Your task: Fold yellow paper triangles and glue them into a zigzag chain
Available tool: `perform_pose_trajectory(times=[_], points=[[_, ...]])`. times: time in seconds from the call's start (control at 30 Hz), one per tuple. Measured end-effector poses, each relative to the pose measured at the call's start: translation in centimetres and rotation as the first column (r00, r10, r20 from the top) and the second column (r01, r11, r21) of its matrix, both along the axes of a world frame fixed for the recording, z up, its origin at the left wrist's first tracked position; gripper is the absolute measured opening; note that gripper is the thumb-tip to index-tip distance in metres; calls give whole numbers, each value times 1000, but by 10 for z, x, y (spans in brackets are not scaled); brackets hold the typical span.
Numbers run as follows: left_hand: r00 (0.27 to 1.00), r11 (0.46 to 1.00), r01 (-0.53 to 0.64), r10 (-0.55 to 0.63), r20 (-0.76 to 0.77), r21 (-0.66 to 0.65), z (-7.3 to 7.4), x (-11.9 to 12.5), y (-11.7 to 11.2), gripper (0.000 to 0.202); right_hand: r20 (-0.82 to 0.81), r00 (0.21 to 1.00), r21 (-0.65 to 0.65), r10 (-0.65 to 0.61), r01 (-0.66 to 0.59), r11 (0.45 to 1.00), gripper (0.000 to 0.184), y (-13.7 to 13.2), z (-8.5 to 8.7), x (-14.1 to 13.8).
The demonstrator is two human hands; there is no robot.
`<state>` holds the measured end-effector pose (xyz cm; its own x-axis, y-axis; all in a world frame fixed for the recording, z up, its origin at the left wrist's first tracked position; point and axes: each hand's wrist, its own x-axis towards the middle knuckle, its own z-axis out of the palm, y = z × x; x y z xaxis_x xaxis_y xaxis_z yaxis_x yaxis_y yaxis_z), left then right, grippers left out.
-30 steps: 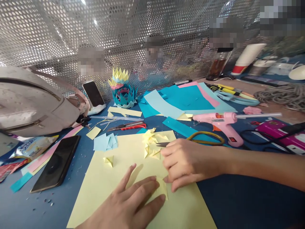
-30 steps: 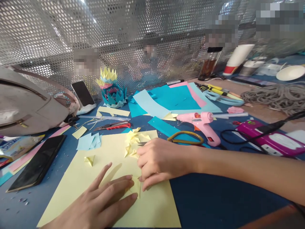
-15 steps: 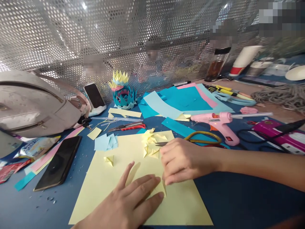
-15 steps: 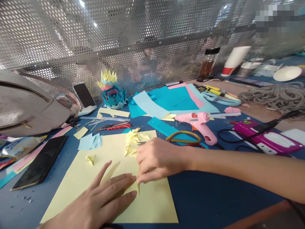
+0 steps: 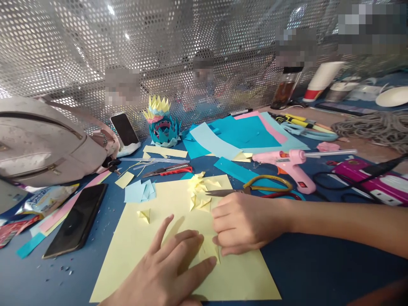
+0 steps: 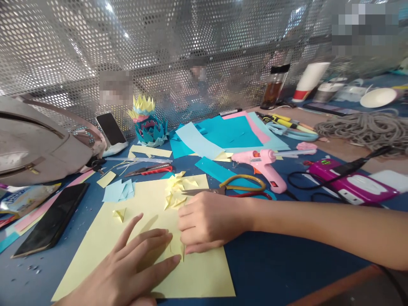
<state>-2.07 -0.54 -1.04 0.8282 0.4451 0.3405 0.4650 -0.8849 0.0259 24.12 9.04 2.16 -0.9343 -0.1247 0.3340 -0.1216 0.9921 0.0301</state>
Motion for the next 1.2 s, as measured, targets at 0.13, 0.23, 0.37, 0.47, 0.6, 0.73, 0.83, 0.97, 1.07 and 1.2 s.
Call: perform_pose_trajectory(times=[0.13,0.23,0.37,0.47,0.6,0.73,0.83,0.97,1.07,1.2], points=[[999,999,3,-5,37,38,-2,0,0,53,1,1000,-38,-26,26,999,32,0,-2,-1],[996,998,10,-15,85,59,-3,0,1,49,-4,999,-102,-44,43,994,27,-1,-3,-2],[994,999,12,-17,111,49,-3,0,2,42,16,999,-136,-29,31,990,21,-2,-2,-4],[992,1000,12,-15,122,27,-3,0,2,45,29,999,-126,-24,28,992,22,-2,-2,-4],[992,1000,13,-16,129,20,-4,-1,3,48,22,999,-138,-32,35,990,21,-2,-2,-2],[992,1000,19,-20,122,15,-5,-1,3,50,11,999,-183,-50,52,982,15,-3,-1,-2],[992,1000,17,-18,125,10,-5,-1,3,50,59,995,-212,-74,85,973,14,-4,0,-4],[990,1000,20,-19,140,-3,-4,0,3,48,160,979,-226,-130,164,960,16,-7,1,-7],[990,1000,24,-23,136,-7,-5,0,3,48,198,967,-235,-159,205,950,14,-9,-1,-8],[992,1000,13,-11,123,-14,-5,1,3,48,177,968,-249,-175,216,944,16,-10,-6,-8]])
